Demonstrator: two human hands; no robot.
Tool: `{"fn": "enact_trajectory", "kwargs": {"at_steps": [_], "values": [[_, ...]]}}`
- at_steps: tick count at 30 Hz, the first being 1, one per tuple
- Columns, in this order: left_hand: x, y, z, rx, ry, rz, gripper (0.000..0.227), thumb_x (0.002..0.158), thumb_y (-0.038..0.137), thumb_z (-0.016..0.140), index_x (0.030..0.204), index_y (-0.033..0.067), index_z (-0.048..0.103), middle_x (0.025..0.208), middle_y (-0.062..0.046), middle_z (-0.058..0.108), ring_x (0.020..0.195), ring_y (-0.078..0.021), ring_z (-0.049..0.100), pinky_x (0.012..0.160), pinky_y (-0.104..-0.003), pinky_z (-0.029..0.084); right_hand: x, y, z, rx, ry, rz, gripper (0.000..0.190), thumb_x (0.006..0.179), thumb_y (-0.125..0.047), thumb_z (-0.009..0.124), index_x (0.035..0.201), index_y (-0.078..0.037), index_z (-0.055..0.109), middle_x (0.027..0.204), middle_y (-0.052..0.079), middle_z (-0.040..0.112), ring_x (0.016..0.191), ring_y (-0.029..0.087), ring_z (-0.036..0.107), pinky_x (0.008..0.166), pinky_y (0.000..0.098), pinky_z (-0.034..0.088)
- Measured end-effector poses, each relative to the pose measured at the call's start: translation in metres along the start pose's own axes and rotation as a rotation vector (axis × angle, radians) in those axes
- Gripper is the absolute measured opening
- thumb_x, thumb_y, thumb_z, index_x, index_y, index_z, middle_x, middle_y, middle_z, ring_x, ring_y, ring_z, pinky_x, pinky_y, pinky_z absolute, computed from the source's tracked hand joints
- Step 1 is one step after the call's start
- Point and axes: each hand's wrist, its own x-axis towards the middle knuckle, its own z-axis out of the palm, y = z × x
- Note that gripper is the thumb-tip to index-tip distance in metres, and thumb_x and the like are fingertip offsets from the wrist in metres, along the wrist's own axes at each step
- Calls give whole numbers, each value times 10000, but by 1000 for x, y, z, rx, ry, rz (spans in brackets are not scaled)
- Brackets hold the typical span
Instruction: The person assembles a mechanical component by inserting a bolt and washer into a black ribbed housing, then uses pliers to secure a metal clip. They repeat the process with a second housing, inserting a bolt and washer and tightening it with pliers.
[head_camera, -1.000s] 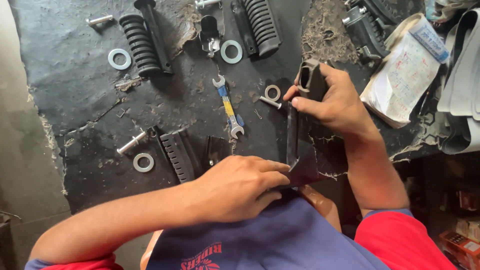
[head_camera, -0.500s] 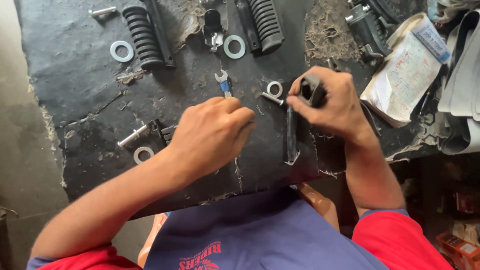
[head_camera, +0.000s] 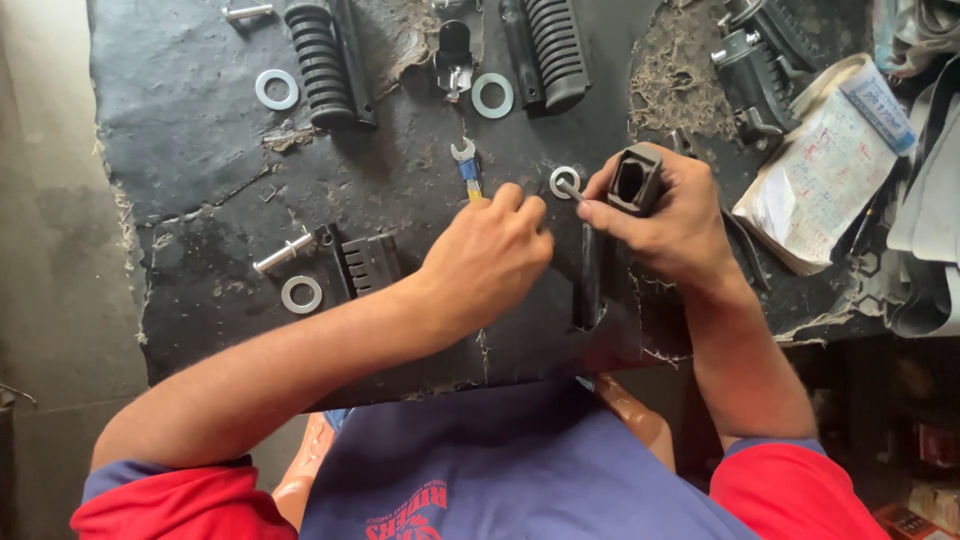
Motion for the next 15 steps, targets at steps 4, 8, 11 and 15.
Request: {"fn": "enact_trajectory", "kwargs": {"at_steps": [4, 8, 11, 15], "values": [[0, 3, -2, 169, -42, 81, 112, 736, 181, 673, 741, 72, 701, 821, -54, 621, 847, -208, 599, 605, -307, 502, 1, 0, -3, 112, -32, 64, 191, 822, -68, 845, 956, -32, 714, 863, -2, 709, 776, 74, 649, 706, 227, 531], [3, 6, 0, 211, -21, 57, 97, 734, 181, 683, 741, 85, 698, 787, -52, 615, 825, -202, 596, 600, -305, 485, 1, 4, -6, 370, -71, 91, 241, 782, -8, 829, 993, -6, 710, 898, 40, 712, 789, 103, 673, 715, 241, 544], [5, 11, -1, 187, -39, -24, 84, 725, 167, 686, 724, 83, 688, 775, -55, 615, 816, -200, 600, 577, -306, 487, 0, 8, -4, 430, -81, 116, 295, 765, 6, 834, 1026, 8, 696, 924, 59, 712, 809, 113, 681, 726, 247, 553], [6, 4, -1, 115, 5, -37, 99, 701, 154, 680, 688, 56, 673, 765, -85, 622, 787, -209, 611, 565, -303, 524, 1, 5, -4, 463, -64, 130, 383, 745, 0, 842, 1095, 12, 688, 960, 73, 720, 835, 125, 695, 749, 255, 564]]}}
